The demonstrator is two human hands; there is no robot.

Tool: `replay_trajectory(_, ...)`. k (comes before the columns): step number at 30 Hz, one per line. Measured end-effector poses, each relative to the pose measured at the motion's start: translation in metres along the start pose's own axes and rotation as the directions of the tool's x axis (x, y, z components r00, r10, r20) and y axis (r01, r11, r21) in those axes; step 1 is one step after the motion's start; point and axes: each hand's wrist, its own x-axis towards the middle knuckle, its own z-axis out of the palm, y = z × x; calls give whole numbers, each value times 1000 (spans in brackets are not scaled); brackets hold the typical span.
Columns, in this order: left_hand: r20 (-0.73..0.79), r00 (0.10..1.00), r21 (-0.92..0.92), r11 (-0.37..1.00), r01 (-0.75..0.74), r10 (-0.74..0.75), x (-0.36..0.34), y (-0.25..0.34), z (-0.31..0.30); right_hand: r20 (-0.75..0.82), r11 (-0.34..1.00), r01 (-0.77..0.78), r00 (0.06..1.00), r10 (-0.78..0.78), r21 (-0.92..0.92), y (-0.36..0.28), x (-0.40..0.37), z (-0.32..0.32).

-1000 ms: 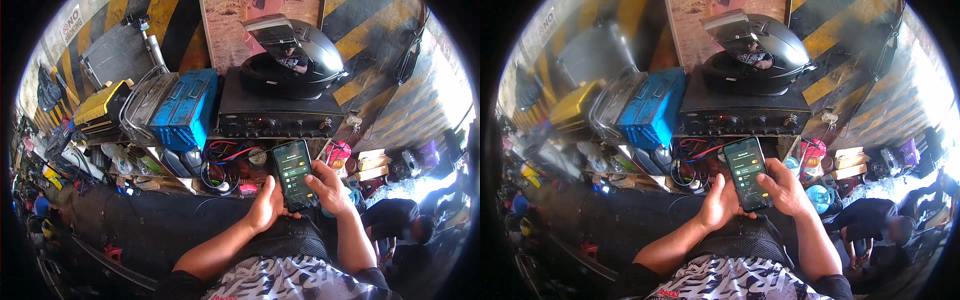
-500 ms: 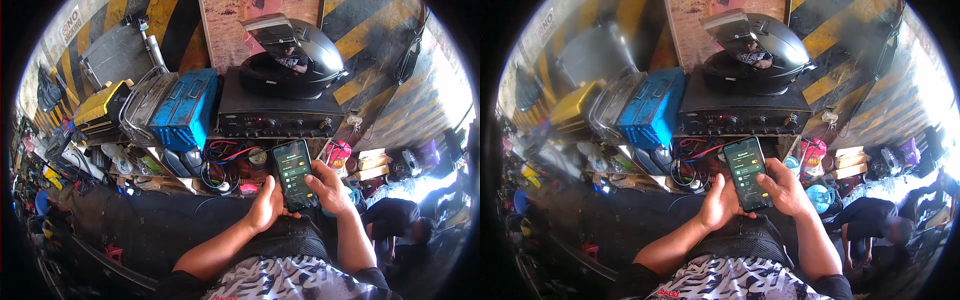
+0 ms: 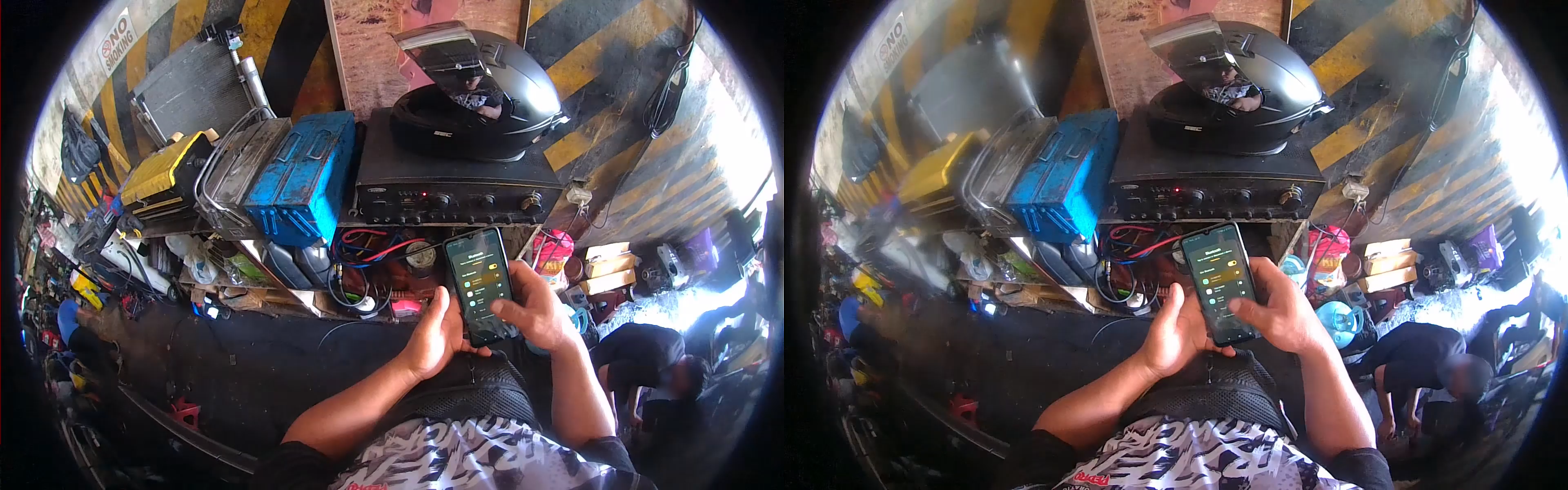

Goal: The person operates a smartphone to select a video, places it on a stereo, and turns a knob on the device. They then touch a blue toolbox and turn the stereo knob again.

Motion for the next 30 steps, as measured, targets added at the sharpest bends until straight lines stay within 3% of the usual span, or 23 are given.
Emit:
replay_trajectory(4, -7, 1000, -22, 1000, -1, 1, 0, -2, -1, -8, 984, 23, 1000, -25, -177, -6, 1, -2)
replay_trajectory(7, 47, 999, -24, 1000, 13, -12, 2, -6, -7, -34, 938, -164, 986, 162, -304, -29, 8, -7)
replay_trajectory(10, 41, 999, -20, 1000, 14, -13, 2, -5, -5, -113, 980, -102, 990, 84, -170, -20, 16, -12)
replay_trajectory(13, 36, 999, -29, 1000, 9, -8, 1, -4, -3, -77, 996, -27, 997, 20, -85, -12, 15, -14)
replay_trajectory(19, 12, 1000, -23, 1000, -6, 7, 0, 0, 0, 16, 982, -9, 1000, 13, -189, -11, 5, -15)
replay_trajectory(30, -15, 1000, -27, 1000, 9, -10, 3, -2, 0, 67, 993, -45, 996, 52, -112, -6, -5, -22)
